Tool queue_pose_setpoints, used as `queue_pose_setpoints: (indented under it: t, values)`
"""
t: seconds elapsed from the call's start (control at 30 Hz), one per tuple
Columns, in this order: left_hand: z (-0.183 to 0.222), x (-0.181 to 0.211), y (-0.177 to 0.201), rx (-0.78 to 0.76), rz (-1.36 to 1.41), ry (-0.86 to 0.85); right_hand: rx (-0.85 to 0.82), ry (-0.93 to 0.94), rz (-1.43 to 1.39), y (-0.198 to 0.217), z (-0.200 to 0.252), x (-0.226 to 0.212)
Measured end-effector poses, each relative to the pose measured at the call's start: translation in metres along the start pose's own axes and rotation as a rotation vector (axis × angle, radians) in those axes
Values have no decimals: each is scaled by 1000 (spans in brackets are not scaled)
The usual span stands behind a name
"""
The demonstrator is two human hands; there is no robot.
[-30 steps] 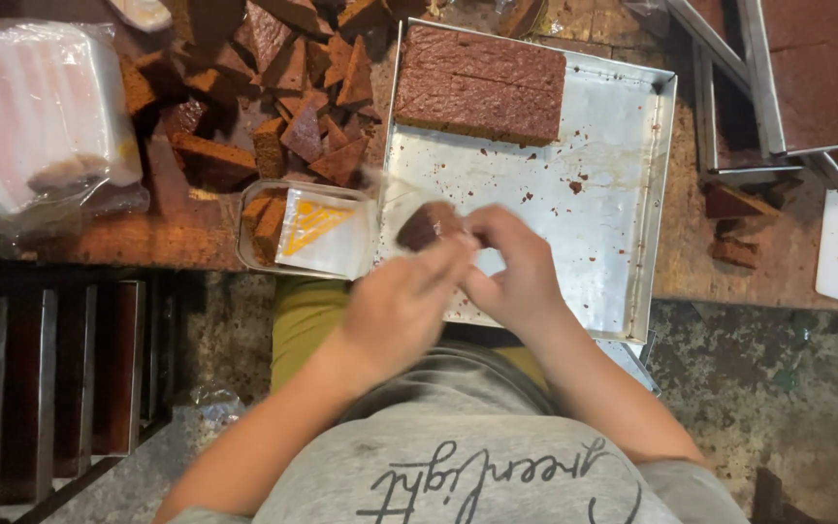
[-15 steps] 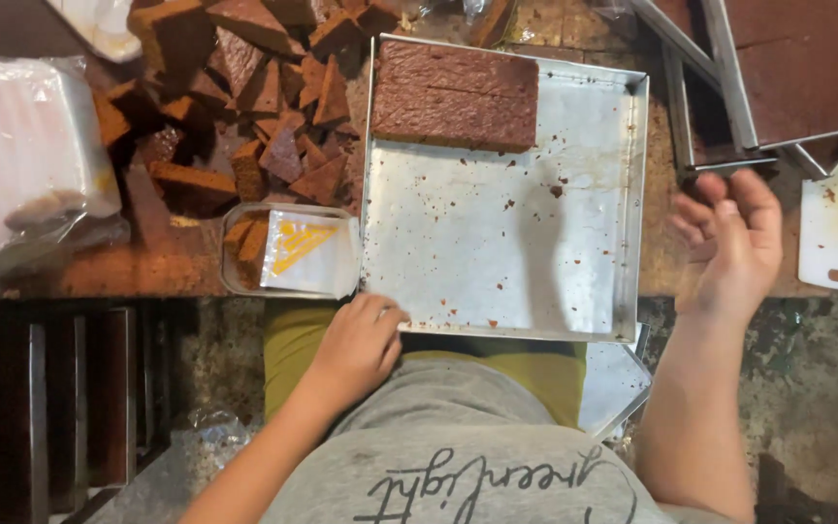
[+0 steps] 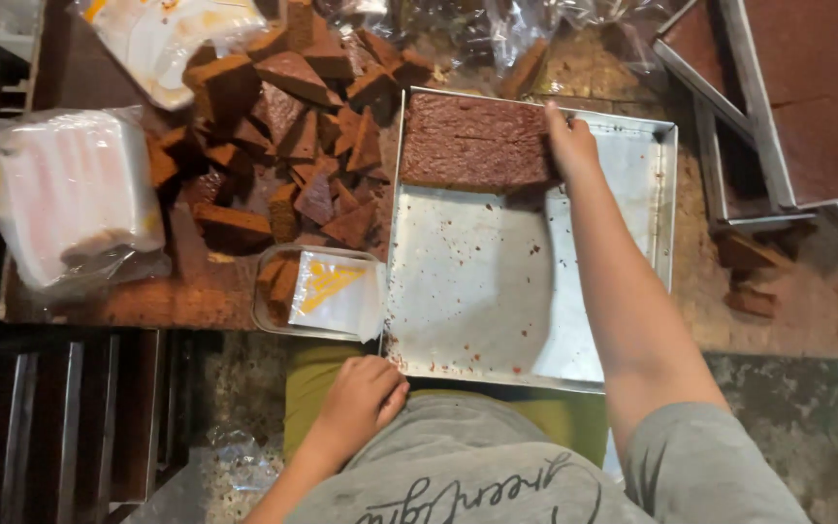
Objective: Transferring cut cake pieces from a baking tray to a container and a pile on the workbench.
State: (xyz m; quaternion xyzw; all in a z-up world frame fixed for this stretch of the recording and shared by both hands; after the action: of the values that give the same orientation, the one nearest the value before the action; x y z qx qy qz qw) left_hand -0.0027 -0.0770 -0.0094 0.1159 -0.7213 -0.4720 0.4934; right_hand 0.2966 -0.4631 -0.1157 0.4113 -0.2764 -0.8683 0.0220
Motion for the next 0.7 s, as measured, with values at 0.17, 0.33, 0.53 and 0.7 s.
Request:
queue_pose_setpoints:
  t: [0.17,0.33,0.53,0.7]
  values:
    - [-7,2,9,3,123,39,-47,60,-73,-17,1,-17]
    - [-26,12,55,230,140,-54,75,325,-220,-14,13,-16]
    - [-34,-20,75,339,57,34,-223,411,-332,-24,24,-32]
    - [-23,-66,82,524,-23,80,-88,461,-329,10,12,-31]
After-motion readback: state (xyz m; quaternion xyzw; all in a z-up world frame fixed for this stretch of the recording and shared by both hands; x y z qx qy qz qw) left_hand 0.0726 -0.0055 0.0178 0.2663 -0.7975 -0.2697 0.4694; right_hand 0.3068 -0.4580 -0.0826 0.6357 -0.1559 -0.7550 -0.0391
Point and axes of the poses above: each hand's wrist, its own z-axis away from the middle knuckle, its own y-axis out of the back of the hand, x = y × z, the point moved 10 cm from there along -z, towards the middle knuckle, and after that the axes turned 2 degrees about -z, right-handed, at the moved point
